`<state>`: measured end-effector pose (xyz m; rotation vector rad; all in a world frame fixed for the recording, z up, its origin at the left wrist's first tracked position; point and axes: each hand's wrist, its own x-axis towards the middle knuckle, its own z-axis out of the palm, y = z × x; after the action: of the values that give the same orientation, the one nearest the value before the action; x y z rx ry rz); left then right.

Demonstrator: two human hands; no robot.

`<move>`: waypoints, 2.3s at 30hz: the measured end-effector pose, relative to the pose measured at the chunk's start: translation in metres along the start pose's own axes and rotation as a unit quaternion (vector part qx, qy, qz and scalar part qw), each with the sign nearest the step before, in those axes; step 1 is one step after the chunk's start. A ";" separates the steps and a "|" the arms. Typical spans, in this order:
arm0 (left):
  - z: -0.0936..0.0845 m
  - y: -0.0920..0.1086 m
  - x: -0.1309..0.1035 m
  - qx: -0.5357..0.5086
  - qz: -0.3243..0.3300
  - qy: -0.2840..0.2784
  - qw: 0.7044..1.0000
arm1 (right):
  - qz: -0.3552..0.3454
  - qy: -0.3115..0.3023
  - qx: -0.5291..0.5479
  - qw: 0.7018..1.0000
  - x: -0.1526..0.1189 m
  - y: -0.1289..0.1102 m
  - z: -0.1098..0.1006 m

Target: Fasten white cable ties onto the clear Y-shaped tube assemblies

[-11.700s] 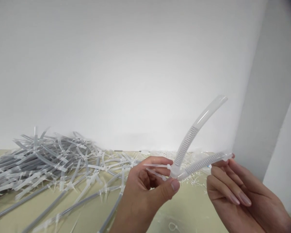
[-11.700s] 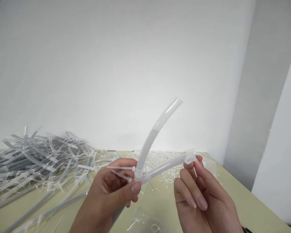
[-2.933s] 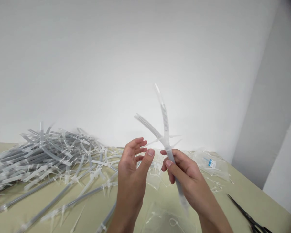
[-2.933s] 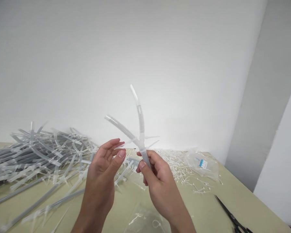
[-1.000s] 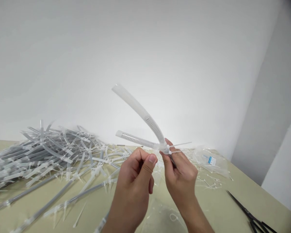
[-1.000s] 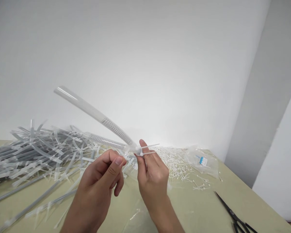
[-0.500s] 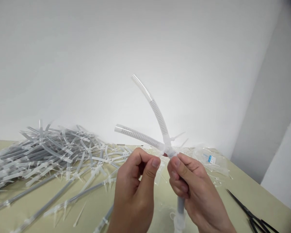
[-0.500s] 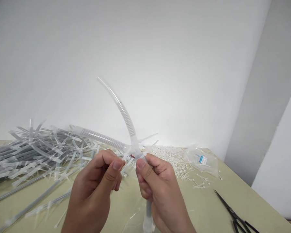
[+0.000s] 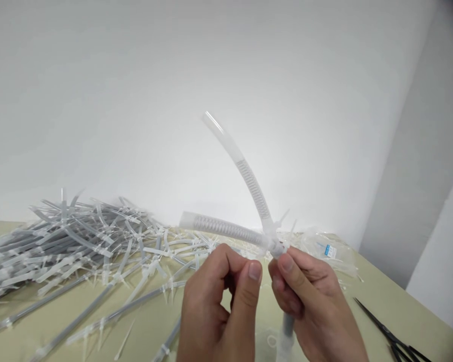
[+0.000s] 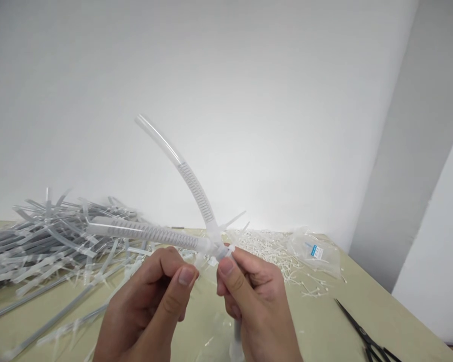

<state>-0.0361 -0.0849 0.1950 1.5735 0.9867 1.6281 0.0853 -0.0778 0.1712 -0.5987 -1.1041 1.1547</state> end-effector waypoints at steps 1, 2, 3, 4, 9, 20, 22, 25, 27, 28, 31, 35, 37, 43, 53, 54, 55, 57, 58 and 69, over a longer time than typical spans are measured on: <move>0.000 0.001 0.000 0.003 0.001 0.007 1.000 | -0.005 0.002 -0.022 1.000 0.001 0.001 -0.001; -0.001 0.002 0.001 0.006 0.004 0.007 1.000 | -0.004 -0.002 -0.042 0.999 0.001 0.001 -0.002; -0.002 0.002 0.003 0.007 0.013 0.002 1.000 | 0.000 -0.010 -0.063 0.998 0.002 0.001 -0.002; -0.003 0.001 0.004 0.007 0.025 -0.006 1.000 | 0.006 -0.019 -0.084 0.996 0.002 0.001 -0.003; -0.007 -0.001 0.012 0.017 0.076 -0.058 0.995 | -0.015 -0.011 -0.181 0.983 0.001 0.000 -0.005; 0.002 -0.002 0.009 0.056 0.115 0.009 0.992 | -0.023 0.014 -0.234 0.972 0.001 0.000 0.007; 0.005 -0.004 0.009 0.061 0.124 0.020 0.990 | -0.032 0.019 -0.239 0.970 0.001 0.002 0.007; 0.007 -0.006 0.010 0.072 0.129 0.037 0.988 | -0.047 0.023 -0.260 0.964 0.002 0.005 0.006; 0.009 -0.008 0.010 0.076 0.127 0.037 0.988 | -0.056 0.029 -0.267 0.962 0.003 0.007 0.006; 0.010 -0.008 0.010 0.077 0.126 0.032 0.988 | -0.061 0.034 -0.267 0.961 0.003 0.007 0.007; 0.011 -0.009 0.011 0.075 0.124 0.013 0.989 | -0.067 0.049 -0.265 0.961 0.003 0.007 0.008; 0.012 -0.010 0.012 0.069 0.113 0.004 0.991 | -0.075 0.038 -0.267 0.960 0.003 0.008 0.007; 0.012 -0.011 0.011 0.061 0.103 0.002 0.993 | -0.078 0.027 -0.272 0.959 0.003 0.008 0.006; 0.014 -0.010 0.012 0.049 0.109 0.013 0.993 | -0.069 0.040 -0.256 0.963 0.003 0.004 0.007; 0.014 -0.009 0.013 0.041 0.132 0.012 0.990 | -0.028 0.028 -0.242 0.969 0.001 -0.005 0.009; 0.014 -0.008 0.013 0.037 0.130 0.010 0.991 | -0.022 0.030 -0.239 0.970 0.000 -0.005 0.009; 0.014 -0.008 0.013 0.034 0.128 0.009 0.991 | -0.015 0.030 -0.236 0.971 0.000 -0.005 0.009; 0.013 -0.007 0.013 0.039 0.127 0.014 0.991 | -0.002 0.028 -0.231 0.973 -0.001 -0.004 0.008; 0.013 -0.007 0.013 0.044 0.128 0.018 0.991 | 0.002 0.027 -0.230 0.973 -0.001 -0.004 0.008; 0.013 -0.008 0.014 0.036 0.133 -0.017 0.990 | 0.020 0.022 -0.202 0.979 0.000 -0.005 0.009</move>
<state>-0.0246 -0.0678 0.1948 1.8395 0.8554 1.7526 0.0790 -0.0809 0.1787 -0.9599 -1.3047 0.9495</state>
